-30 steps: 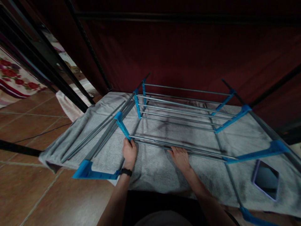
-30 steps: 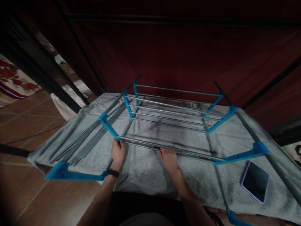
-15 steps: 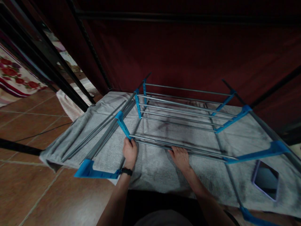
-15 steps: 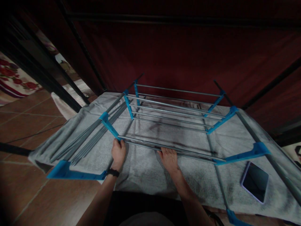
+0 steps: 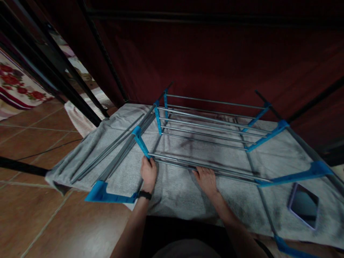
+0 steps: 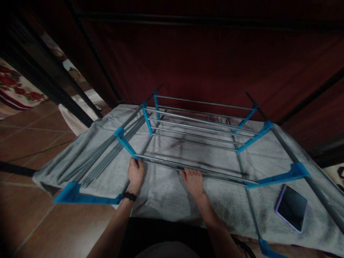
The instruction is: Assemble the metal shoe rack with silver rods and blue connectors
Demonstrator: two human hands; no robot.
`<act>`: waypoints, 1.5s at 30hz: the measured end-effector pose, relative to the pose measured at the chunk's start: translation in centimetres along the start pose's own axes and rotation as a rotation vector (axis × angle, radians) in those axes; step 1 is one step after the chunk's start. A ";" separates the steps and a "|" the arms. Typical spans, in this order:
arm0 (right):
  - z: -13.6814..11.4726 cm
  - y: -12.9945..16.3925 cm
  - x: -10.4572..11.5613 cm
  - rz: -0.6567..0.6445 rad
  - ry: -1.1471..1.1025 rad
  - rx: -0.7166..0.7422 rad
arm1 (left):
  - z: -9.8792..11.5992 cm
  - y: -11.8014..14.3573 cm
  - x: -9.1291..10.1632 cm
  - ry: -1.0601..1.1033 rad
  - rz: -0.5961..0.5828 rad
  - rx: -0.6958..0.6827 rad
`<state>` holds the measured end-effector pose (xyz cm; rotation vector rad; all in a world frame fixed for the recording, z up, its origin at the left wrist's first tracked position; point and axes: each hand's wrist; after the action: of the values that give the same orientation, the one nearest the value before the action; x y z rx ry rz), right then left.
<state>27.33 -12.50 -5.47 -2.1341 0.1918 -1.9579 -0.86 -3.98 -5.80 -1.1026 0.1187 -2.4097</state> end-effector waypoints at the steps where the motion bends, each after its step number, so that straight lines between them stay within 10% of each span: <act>1: 0.0 0.0 0.0 -0.002 0.001 0.003 | 0.0 0.0 0.0 0.007 0.003 -0.001; 25: 1.0 -1.5 1.9 -0.264 -0.016 0.060 | -0.9 -0.1 -0.2 0.028 -0.027 -0.017; 45: 2.6 1.9 0.4 0.033 -0.109 -0.039 | -0.3 0.0 0.3 0.025 -0.054 -0.014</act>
<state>30.09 -14.18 -5.78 -2.2400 0.2466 -1.8288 -1.25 -4.16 -5.75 -1.0955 0.1159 -2.4743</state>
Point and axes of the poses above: each hand's wrist, its own y-axis away from the middle knuckle, its own x-axis out of the back of the hand, z = x × y, and after that the axes turned 1 degree about z, right-handed
